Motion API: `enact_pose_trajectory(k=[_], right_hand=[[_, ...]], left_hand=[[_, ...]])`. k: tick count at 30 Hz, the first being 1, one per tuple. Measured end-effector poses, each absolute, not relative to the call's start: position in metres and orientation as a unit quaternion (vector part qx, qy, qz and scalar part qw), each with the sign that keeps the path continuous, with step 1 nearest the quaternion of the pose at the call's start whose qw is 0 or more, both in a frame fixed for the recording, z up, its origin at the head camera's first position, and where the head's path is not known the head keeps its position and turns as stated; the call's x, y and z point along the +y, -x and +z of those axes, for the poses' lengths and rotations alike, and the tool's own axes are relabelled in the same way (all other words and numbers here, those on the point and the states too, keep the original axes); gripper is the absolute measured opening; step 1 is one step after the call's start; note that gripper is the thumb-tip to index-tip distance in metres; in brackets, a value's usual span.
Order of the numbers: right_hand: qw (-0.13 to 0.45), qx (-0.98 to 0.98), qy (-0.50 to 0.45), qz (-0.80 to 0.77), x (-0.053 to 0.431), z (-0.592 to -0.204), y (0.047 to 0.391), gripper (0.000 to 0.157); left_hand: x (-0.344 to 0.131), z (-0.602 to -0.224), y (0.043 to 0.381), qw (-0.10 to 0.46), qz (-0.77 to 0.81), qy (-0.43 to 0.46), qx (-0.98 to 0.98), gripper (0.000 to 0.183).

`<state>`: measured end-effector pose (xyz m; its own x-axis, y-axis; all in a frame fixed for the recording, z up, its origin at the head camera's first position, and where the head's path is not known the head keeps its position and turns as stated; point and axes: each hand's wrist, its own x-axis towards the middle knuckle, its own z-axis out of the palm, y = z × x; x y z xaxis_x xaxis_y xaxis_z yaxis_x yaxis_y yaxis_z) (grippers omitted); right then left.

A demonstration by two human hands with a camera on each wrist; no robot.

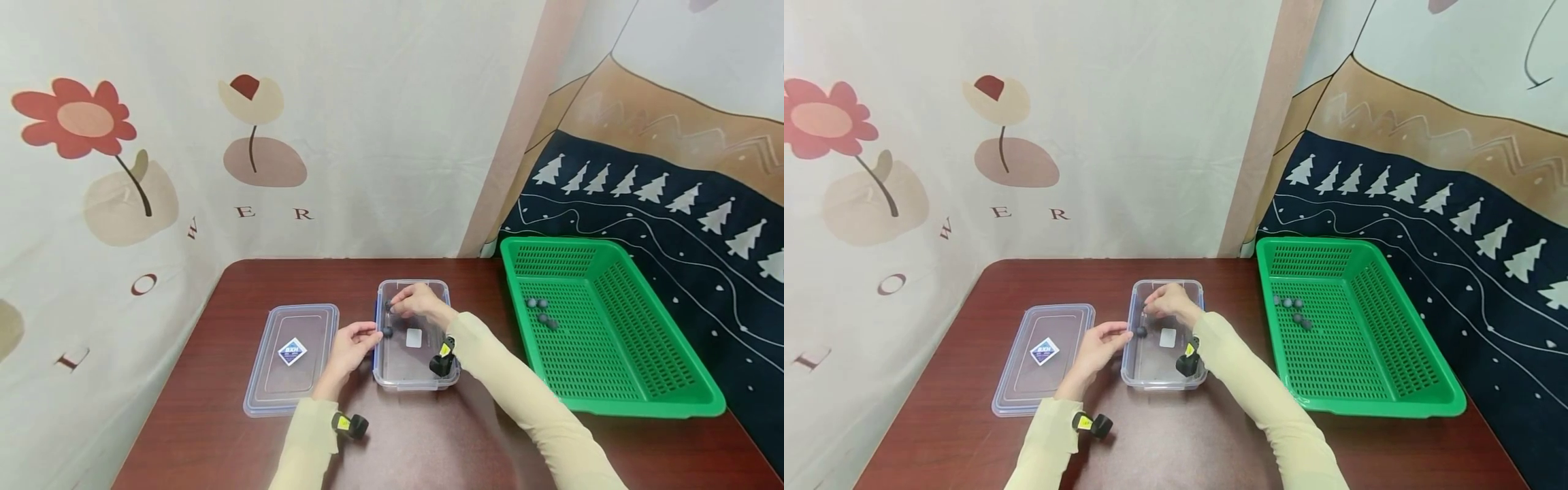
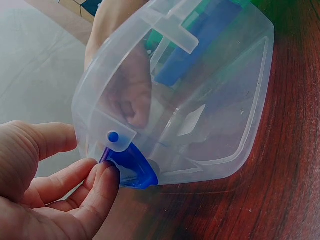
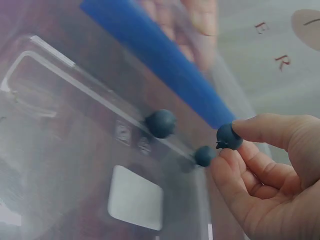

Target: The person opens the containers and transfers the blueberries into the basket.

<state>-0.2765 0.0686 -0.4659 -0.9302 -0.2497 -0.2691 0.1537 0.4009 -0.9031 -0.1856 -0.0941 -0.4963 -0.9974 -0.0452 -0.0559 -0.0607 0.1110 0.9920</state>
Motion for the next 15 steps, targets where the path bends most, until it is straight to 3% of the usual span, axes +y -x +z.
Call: enact_pose_trajectory(k=[15], right_hand=[[0.156, 0.802, 0.0, -0.576, 0.105, -0.421, 0.285, 0.021]], left_hand=[[-0.094, -0.495, 0.185, 0.005, 0.669, 0.034, 0.743, 0.029]])
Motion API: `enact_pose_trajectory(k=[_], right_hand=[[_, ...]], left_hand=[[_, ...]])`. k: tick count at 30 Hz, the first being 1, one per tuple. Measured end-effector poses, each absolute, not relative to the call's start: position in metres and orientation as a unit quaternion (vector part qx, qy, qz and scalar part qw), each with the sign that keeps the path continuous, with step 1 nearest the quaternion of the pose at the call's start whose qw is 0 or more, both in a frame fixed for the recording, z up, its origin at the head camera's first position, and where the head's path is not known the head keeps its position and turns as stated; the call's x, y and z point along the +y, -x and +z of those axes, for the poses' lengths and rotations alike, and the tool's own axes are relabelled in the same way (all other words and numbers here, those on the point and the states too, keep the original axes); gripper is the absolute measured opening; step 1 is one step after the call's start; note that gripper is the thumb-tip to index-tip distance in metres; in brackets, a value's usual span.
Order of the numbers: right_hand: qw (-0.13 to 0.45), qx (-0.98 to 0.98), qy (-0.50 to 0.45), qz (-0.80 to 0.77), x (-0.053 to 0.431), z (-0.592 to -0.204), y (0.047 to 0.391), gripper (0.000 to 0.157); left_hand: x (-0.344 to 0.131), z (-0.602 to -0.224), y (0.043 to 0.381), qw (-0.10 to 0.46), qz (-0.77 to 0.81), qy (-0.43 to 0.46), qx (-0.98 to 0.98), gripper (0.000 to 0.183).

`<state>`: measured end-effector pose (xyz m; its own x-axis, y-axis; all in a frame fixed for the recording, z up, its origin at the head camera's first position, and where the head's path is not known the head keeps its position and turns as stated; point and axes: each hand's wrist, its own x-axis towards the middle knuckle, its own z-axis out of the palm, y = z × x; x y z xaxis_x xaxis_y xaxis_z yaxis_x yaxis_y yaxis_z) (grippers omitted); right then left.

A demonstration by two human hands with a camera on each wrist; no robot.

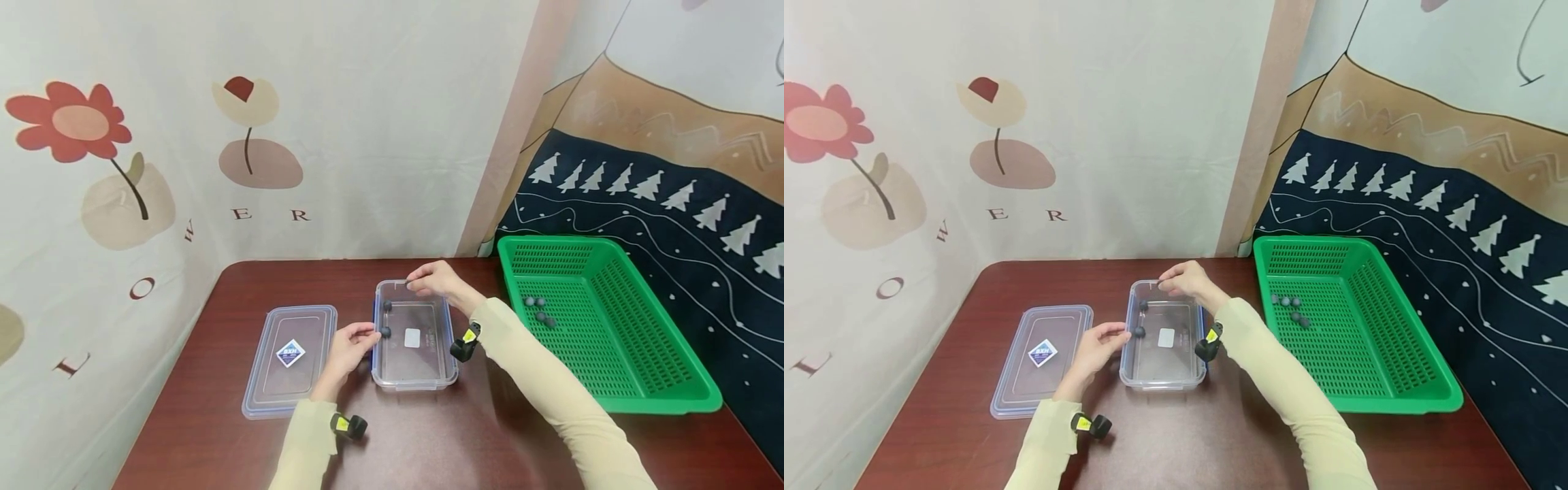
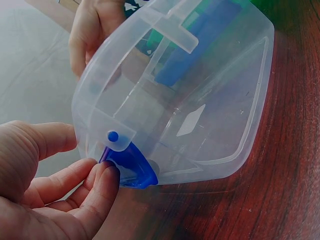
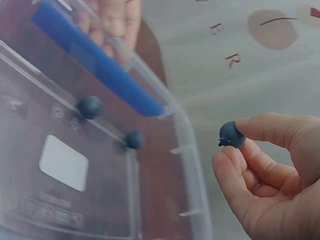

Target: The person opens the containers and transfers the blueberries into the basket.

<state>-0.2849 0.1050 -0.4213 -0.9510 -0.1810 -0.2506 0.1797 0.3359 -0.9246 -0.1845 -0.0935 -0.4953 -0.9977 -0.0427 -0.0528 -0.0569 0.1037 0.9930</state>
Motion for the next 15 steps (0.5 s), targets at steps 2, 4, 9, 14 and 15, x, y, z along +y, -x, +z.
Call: enact_pose_trajectory(k=[2, 4, 9, 14, 15], right_hand=[[0.161, 0.804, 0.013, -0.572, 0.112, -0.413, 0.284, 0.023], [0.164, 0.803, 0.028, -0.573, 0.12, -0.404, 0.281, 0.025], [0.164, 0.793, 0.042, -0.585, 0.143, -0.389, 0.274, 0.029], [0.149, 0.774, 0.037, -0.614, 0.167, -0.379, 0.271, 0.033], [0.145, 0.769, 0.038, -0.622, 0.171, -0.378, 0.271, 0.034]], left_hand=[[-0.094, -0.495, 0.184, 0.006, 0.668, 0.033, 0.743, 0.029], [-0.094, -0.495, 0.184, 0.006, 0.668, 0.031, 0.743, 0.029], [-0.096, -0.496, 0.183, 0.007, 0.669, 0.028, 0.743, 0.03], [-0.095, -0.494, 0.183, 0.005, 0.668, 0.031, 0.744, 0.029], [-0.095, -0.494, 0.183, 0.004, 0.667, 0.032, 0.744, 0.029]])
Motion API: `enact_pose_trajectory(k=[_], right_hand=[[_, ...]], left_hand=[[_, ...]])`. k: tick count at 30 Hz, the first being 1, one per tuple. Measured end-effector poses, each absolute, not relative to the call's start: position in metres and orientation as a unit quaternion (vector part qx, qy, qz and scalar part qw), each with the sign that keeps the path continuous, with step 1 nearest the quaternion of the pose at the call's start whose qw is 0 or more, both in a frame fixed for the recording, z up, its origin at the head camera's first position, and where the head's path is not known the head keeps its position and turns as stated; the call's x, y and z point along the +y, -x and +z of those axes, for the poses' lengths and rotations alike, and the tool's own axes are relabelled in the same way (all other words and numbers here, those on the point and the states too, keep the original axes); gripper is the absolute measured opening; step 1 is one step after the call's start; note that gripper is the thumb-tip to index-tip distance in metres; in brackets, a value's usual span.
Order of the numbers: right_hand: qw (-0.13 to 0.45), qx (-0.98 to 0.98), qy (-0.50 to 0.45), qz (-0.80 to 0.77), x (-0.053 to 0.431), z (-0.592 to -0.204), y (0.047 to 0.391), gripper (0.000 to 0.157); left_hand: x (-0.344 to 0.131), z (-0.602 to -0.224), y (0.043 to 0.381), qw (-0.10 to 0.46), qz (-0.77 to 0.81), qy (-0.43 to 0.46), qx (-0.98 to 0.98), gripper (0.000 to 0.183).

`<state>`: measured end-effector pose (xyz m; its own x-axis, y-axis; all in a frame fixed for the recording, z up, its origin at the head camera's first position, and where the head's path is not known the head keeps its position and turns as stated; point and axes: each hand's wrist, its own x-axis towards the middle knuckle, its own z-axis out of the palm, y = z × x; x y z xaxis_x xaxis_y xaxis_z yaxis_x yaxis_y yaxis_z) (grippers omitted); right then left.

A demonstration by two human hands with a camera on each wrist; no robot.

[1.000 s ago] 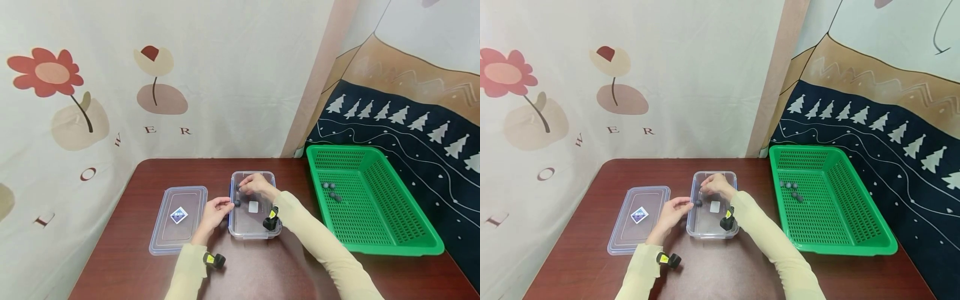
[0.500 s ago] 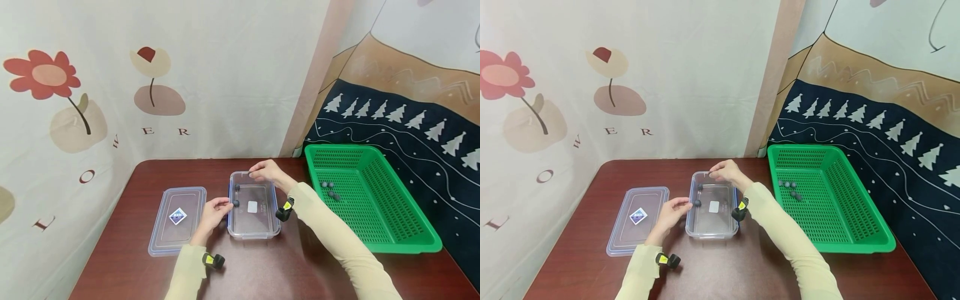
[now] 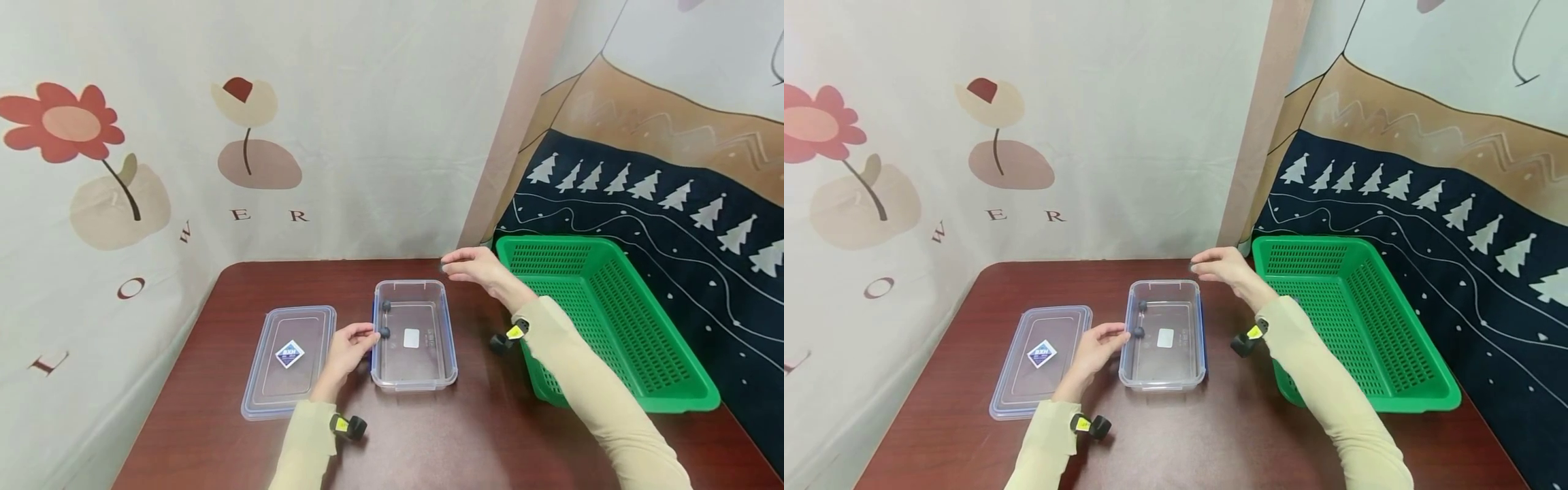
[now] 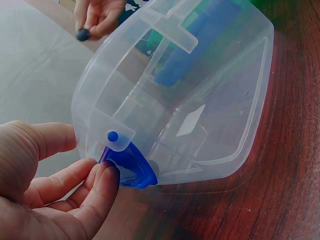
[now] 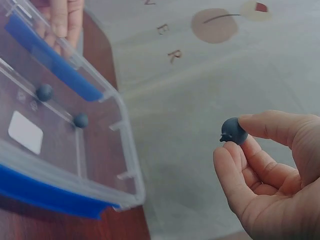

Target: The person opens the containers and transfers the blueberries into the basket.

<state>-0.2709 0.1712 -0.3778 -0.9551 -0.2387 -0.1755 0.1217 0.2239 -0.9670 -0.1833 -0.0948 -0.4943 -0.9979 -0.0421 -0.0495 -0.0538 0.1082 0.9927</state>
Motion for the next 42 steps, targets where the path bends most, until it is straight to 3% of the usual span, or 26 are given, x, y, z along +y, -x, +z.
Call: enact_pose_trajectory(k=[7, 13, 29, 42], right_hand=[[0.123, 0.75, 0.047, -0.648, 0.205, -0.367, 0.264, 0.035], [0.106, 0.694, 0.048, -0.711, 0.239, -0.363, 0.251, 0.016], [0.064, 0.602, 0.078, -0.792, 0.32, -0.381, 0.231, 0.025], [0.06, 0.592, -0.015, -0.803, 0.36, -0.401, 0.227, 0.023]], left_hand=[[-0.095, -0.493, 0.183, 0.01, 0.661, 0.036, 0.749, 0.029], [-0.096, -0.492, 0.185, 0.02, 0.665, 0.032, 0.746, 0.028], [-0.095, -0.494, 0.183, 0.006, 0.663, 0.031, 0.748, 0.028], [-0.095, -0.496, 0.185, 0.008, 0.654, 0.032, 0.755, 0.028]])
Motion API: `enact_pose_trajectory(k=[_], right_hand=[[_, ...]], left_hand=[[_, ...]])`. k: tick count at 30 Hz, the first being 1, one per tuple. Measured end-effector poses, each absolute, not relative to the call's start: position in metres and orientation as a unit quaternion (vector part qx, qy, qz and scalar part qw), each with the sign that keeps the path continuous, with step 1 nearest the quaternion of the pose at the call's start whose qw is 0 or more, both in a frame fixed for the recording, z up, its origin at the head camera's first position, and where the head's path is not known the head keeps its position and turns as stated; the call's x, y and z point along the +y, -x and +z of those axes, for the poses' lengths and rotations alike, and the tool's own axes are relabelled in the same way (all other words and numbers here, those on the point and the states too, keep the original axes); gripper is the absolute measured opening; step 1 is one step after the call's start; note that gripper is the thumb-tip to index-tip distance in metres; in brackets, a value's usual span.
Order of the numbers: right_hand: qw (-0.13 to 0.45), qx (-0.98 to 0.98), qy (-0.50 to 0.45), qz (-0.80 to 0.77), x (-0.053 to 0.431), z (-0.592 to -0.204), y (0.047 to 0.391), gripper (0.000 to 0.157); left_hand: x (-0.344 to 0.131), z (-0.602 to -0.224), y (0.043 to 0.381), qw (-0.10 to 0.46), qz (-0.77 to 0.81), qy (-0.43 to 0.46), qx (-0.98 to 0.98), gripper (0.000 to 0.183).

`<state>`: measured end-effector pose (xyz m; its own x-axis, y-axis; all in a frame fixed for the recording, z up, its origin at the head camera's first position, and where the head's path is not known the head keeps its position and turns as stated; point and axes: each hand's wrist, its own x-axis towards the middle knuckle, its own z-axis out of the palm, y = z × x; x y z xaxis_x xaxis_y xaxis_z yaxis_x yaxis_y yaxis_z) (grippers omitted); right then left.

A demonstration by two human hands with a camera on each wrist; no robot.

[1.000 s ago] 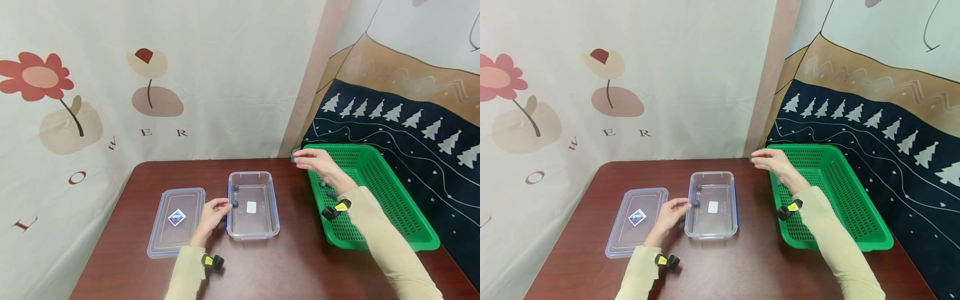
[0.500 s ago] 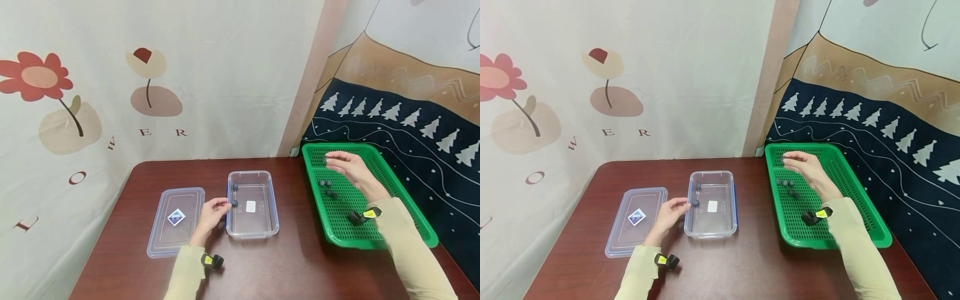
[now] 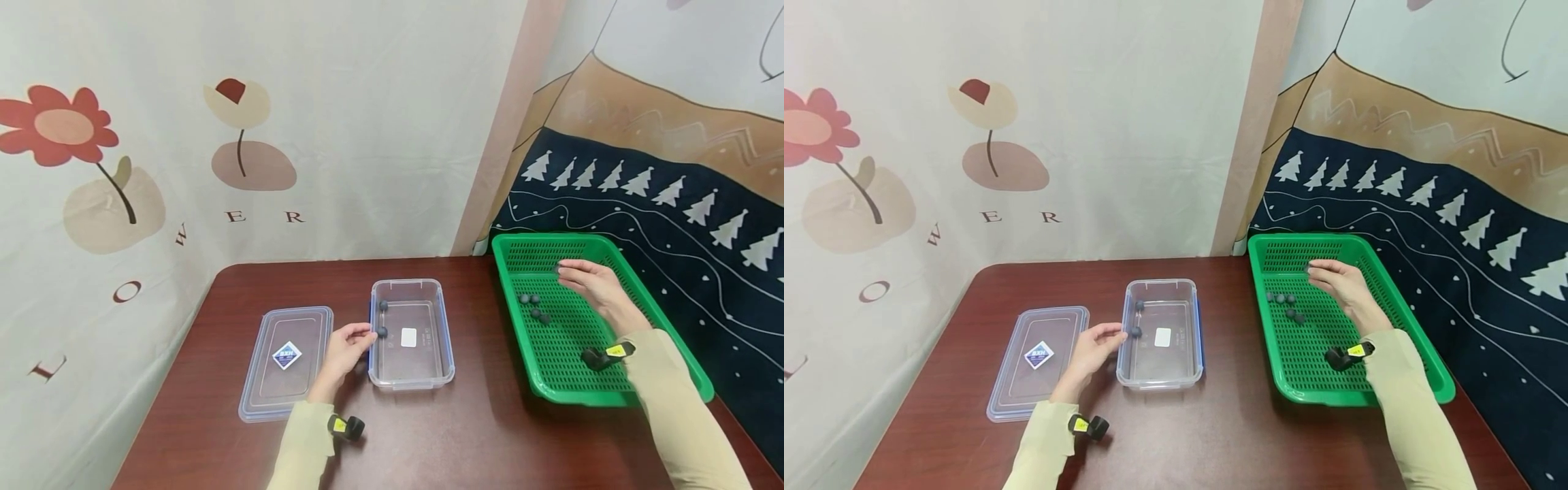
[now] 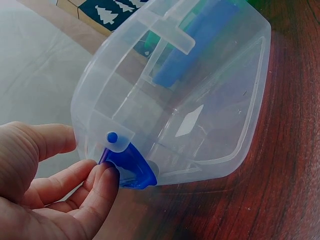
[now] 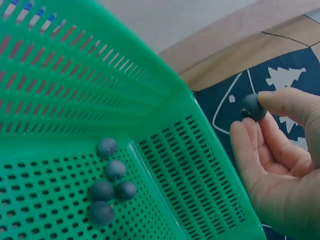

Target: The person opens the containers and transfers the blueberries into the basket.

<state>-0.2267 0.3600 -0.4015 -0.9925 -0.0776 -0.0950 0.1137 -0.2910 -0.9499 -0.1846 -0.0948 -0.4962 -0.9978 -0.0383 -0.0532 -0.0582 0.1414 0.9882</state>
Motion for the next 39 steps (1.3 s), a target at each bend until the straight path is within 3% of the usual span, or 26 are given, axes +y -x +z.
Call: enact_pose_trajectory(k=[8, 15, 25, 39], right_hand=[[0.053, 0.618, -0.069, -0.782, 0.368, -0.406, 0.224, 0.02], [0.051, 0.589, -0.048, -0.805, 0.36, -0.403, 0.226, 0.025], [0.052, 0.596, -0.013, -0.801, 0.322, -0.395, 0.241, 0.026], [0.088, 0.607, 0.028, -0.789, 0.264, -0.381, 0.257, 0.026]], left_hand=[[-0.093, -0.474, 0.175, 0.005, 0.649, 0.021, 0.76, 0.027], [-0.09, -0.458, 0.168, 0.011, 0.652, 0.029, 0.758, 0.027], [-0.095, -0.492, 0.183, 0.013, 0.658, 0.031, 0.753, 0.028], [-0.094, -0.496, 0.185, 0.01, 0.659, 0.029, 0.751, 0.029]])
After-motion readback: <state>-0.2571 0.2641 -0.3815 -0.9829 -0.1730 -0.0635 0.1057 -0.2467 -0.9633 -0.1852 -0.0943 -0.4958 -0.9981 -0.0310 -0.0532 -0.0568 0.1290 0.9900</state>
